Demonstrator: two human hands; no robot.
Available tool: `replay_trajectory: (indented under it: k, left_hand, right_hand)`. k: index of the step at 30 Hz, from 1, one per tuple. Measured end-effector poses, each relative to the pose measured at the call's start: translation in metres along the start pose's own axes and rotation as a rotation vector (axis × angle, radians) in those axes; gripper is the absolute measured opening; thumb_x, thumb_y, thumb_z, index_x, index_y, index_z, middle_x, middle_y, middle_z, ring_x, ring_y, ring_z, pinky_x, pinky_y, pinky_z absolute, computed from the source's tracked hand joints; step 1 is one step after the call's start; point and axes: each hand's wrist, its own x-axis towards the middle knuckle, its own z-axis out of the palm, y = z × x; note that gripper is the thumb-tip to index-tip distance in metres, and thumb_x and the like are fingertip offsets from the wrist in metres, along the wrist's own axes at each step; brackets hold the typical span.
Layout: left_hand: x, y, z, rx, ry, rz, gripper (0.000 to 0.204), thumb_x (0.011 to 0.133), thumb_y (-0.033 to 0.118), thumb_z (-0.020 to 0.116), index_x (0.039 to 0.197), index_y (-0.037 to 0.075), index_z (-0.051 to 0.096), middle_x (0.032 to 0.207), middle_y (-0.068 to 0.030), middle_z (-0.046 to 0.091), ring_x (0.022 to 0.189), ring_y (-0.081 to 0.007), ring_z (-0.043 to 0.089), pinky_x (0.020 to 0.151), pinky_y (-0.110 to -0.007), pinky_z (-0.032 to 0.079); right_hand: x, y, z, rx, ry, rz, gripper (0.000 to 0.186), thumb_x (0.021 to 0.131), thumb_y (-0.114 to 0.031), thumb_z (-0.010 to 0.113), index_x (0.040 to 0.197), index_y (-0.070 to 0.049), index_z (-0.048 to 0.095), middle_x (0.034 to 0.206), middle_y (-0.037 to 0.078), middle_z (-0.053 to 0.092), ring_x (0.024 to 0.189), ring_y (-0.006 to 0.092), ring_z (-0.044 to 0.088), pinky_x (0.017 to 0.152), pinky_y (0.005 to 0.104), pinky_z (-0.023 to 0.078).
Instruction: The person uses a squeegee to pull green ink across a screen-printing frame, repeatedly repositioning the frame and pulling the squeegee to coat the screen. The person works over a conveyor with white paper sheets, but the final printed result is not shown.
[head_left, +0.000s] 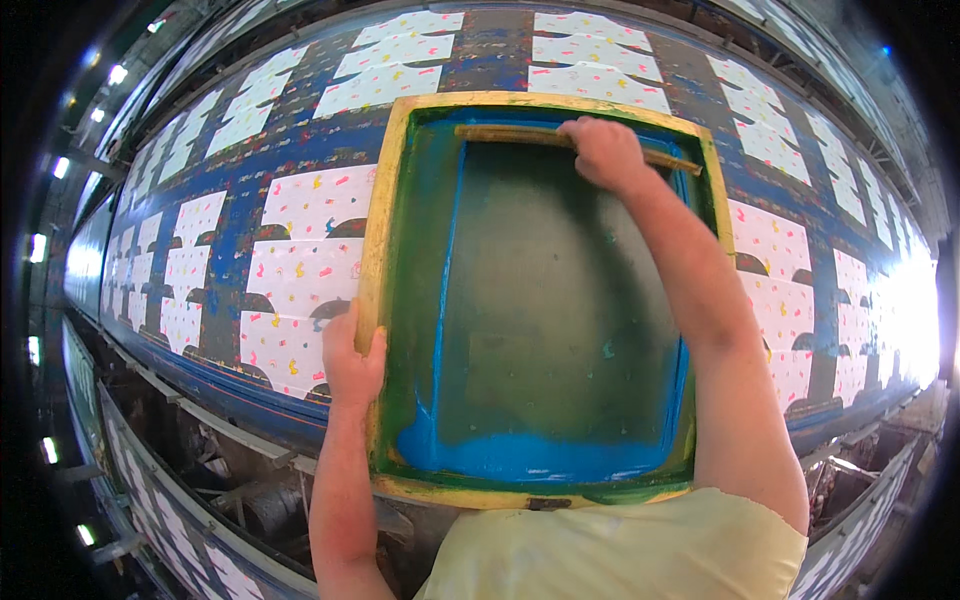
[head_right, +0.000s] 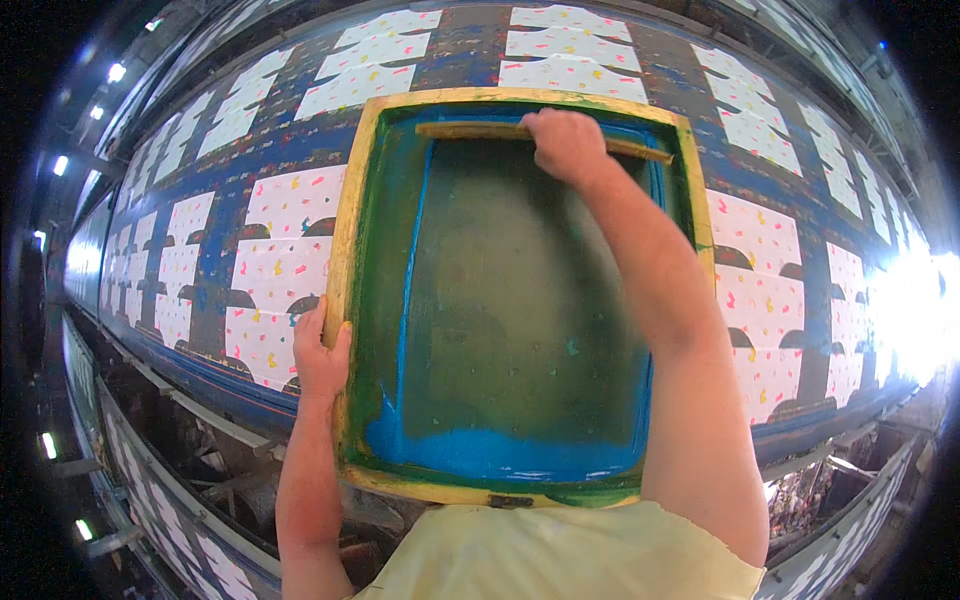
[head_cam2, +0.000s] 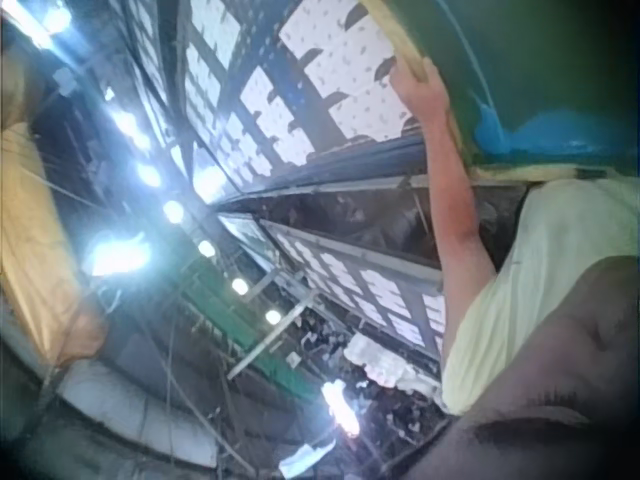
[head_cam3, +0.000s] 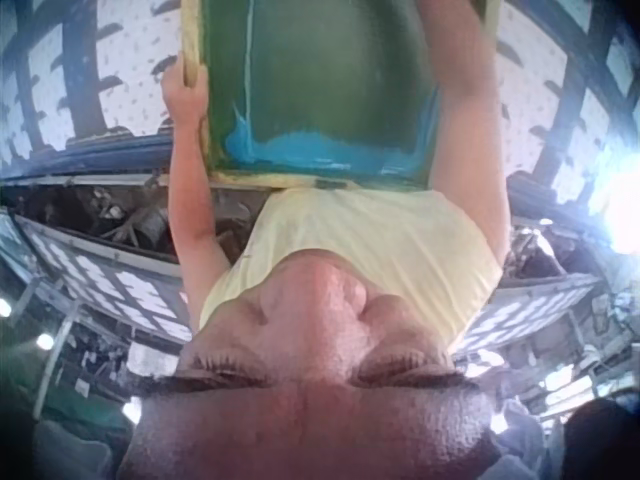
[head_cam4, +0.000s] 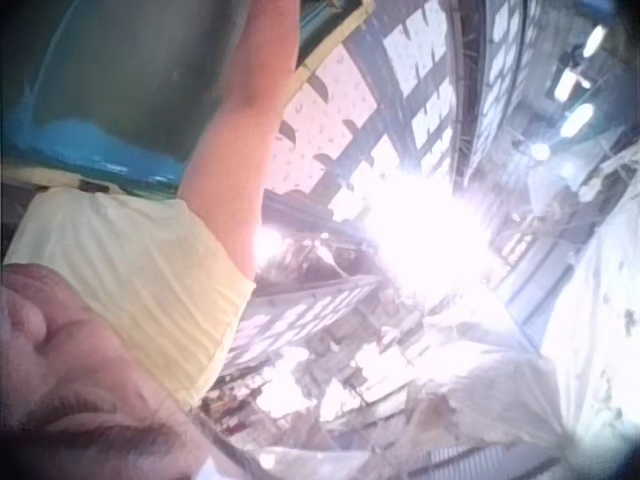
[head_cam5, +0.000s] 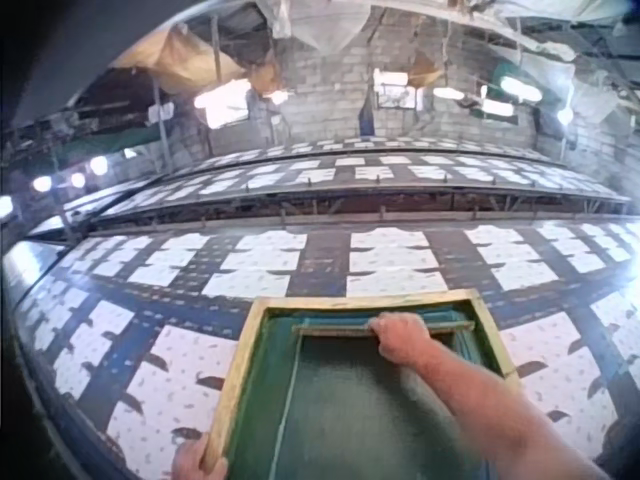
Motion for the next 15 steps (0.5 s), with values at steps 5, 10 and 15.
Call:
replay_trajectory:
  k: [5, 10, 15]
  left_hand:
    - [0.011, 0.002, -0.002, -0.021, -0.018, -0.014, 0.062, 0.091, 0.006, 0.083, 0.149, -0.004, 0.065, 0.125, -0.0240, 0.070, 0.116, -0.0456, 0.066, 0.102, -0.052, 0.055]
    - [0.014, 0.005, -0.001, -0.014, -0.017, 0.002, 0.062, 0.092, 0.001, 0.081, 0.152, -0.003, 0.065, 0.122, -0.0203, 0.070, 0.109, -0.0368, 0.070, 0.096, -0.045, 0.058]
    - [0.014, 0.005, -0.002, -0.045, -0.007, 0.016, 0.061, 0.093, 0.001, 0.081, 0.151, -0.003, 0.065, 0.119, -0.0191, 0.070, 0.106, -0.0347, 0.069, 0.094, -0.044, 0.057]
  right_hand:
    - [0.044, 0.033, 0.005, -0.047, 0.048, 0.007, 0.042, 0.090, -0.007, 0.068, 0.129, -0.017, 0.081, 0.115, 0.016, 0.082, 0.110, 0.0410, 0.079, 0.096, 0.0554, 0.063]
    - [0.050, 0.039, 0.008, -0.090, -0.023, 0.020, 0.037, 0.088, -0.011, 0.068, 0.122, -0.014, 0.082, 0.114, 0.019, 0.082, 0.110, 0.0427, 0.079, 0.096, 0.0564, 0.063]
    - [0.037, 0.026, -0.017, 0.007, -0.154, 0.020, 0.035, 0.088, -0.016, 0.067, 0.120, -0.011, 0.081, 0.113, 0.023, 0.082, 0.111, 0.0448, 0.079, 0.099, 0.0575, 0.062]
